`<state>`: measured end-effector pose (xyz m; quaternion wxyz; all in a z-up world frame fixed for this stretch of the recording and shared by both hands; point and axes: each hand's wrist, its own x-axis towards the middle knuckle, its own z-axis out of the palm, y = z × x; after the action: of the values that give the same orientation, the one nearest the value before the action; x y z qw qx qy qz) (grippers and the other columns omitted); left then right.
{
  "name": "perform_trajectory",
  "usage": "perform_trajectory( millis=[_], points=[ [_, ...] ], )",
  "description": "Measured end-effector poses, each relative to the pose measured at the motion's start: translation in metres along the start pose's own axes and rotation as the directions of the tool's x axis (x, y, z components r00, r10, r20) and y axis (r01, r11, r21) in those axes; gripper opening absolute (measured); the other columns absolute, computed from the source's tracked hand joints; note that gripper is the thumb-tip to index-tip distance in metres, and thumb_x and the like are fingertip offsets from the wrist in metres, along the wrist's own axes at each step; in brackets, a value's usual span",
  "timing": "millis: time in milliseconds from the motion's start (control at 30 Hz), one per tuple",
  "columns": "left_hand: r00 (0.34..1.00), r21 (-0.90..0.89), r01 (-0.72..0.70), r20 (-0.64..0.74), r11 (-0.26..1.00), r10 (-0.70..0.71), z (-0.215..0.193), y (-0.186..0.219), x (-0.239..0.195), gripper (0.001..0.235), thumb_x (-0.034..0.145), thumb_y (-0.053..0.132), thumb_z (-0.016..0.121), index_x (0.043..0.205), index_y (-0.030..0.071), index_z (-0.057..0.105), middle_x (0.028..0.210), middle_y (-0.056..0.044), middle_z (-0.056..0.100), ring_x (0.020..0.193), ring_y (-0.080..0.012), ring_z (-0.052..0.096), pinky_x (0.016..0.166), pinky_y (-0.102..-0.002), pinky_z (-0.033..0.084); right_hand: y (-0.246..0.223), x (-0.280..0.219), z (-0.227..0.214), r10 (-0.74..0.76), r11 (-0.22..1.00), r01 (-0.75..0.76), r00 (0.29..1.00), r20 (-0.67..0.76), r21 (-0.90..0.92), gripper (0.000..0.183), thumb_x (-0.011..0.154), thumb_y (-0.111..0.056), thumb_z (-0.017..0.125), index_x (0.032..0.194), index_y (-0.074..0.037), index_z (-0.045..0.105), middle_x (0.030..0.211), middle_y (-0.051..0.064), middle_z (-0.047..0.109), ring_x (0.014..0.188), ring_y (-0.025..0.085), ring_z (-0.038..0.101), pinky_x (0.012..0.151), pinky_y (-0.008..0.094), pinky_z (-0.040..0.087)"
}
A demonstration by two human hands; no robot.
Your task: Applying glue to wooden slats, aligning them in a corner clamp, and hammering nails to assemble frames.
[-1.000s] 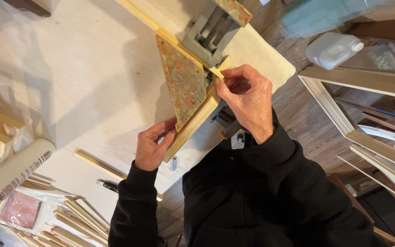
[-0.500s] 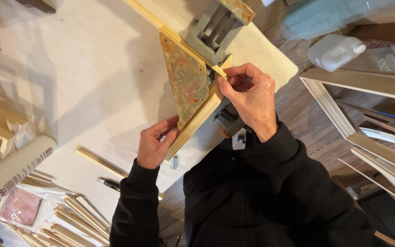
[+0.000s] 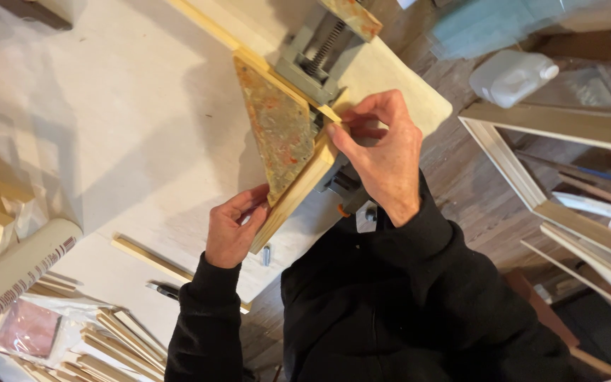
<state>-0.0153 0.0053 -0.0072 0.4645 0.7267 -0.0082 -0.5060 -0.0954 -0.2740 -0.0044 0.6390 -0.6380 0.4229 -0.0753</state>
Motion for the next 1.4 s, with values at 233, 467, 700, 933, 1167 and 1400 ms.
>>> perform_trajectory(
  millis=[233, 467, 700, 933, 1167, 1400],
  points=[
    [1.000, 0.008, 0.003, -0.031, 1.000, -0.003, 0.003, 0.011, -0.002, 0.038, 0.096, 0.001, 0.063, 0.134, -0.006, 0.064, 0.122, -0.012, 0.075, 0.111, -0.0134, 0.070, 0.101, -0.029, 0.055, 0.007, -0.003, 0.007, 0.038, 0.992, -0.037, 0.999, -0.003, 0.123, 0.038, 0.091, 0.003, 0.082, 0.107, -0.002, 0.048, 0.103, 0.010, 0.072, 0.089, 0.013, 0.072, 0.080, 0.027, 0.064],
    [1.000, 0.030, -0.017, 0.004, 0.999, 0.017, 0.006, 0.016, 0.000, 0.037, 0.097, 0.001, 0.060, 0.133, -0.005, 0.065, 0.123, -0.011, 0.075, 0.112, -0.0124, 0.071, 0.102, -0.028, 0.055, 0.006, 0.002, -0.001, 0.008, 0.997, -0.009, 1.000, 0.021, 0.079, 0.036, 0.096, 0.001, 0.080, 0.108, -0.001, 0.046, 0.105, 0.011, 0.071, 0.093, 0.013, 0.071, 0.082, 0.029, 0.066],
    [1.000, 0.053, -0.004, 0.015, 0.999, 0.003, 0.003, 0.017, -0.001, 0.036, 0.097, 0.002, 0.061, 0.133, -0.004, 0.065, 0.122, -0.011, 0.075, 0.111, -0.0117, 0.071, 0.101, -0.029, 0.055, 0.012, -0.010, -0.020, -0.038, 0.999, 0.038, 0.999, 0.002, -0.017, 0.020, 0.104, -0.003, 0.070, 0.118, 0.000, 0.055, 0.115, 0.008, 0.068, 0.108, 0.014, 0.074, 0.079, 0.026, 0.065],
    [1.000, 0.023, 0.017, 0.020, 1.000, -0.017, 0.001, 0.013, -0.001, 0.037, 0.097, 0.004, 0.061, 0.133, -0.004, 0.065, 0.120, -0.011, 0.076, 0.109, -0.0111, 0.071, 0.100, -0.028, 0.055, 0.033, -0.078, -0.088, -0.088, 0.949, 0.107, 0.993, 0.078, -0.297, 0.016, 0.102, -0.008, 0.072, 0.114, 0.000, 0.063, 0.105, 0.011, 0.072, 0.097, 0.017, 0.075, 0.084, 0.031, 0.060],
    [0.999, 0.018, 0.038, 0.023, 0.999, -0.039, -0.001, 0.007, -0.001, 0.040, 0.097, 0.003, 0.063, 0.135, -0.006, 0.063, 0.122, -0.012, 0.075, 0.111, -0.0131, 0.070, 0.100, -0.029, 0.055, 0.070, -0.128, -0.108, 0.112, 0.832, 0.019, 0.973, 0.201, -0.554, 0.048, 0.080, -0.025, 0.083, 0.118, -0.002, 0.066, 0.102, 0.014, 0.074, 0.091, 0.028, 0.074, 0.079, 0.037, 0.058],
    [0.996, -0.007, 0.085, 0.009, 0.996, -0.085, -0.004, 0.005, -0.002, 0.042, 0.096, 0.001, 0.064, 0.137, -0.008, 0.060, 0.124, -0.015, 0.073, 0.115, -0.0164, 0.069, 0.102, -0.030, 0.054, 0.086, -0.133, -0.110, -0.041, 0.886, 0.146, 0.970, 0.238, -0.441, 0.036, 0.092, -0.017, 0.073, 0.124, -0.002, 0.067, 0.108, 0.015, 0.073, 0.095, 0.028, 0.072, 0.079, 0.035, 0.057]
  ],
)
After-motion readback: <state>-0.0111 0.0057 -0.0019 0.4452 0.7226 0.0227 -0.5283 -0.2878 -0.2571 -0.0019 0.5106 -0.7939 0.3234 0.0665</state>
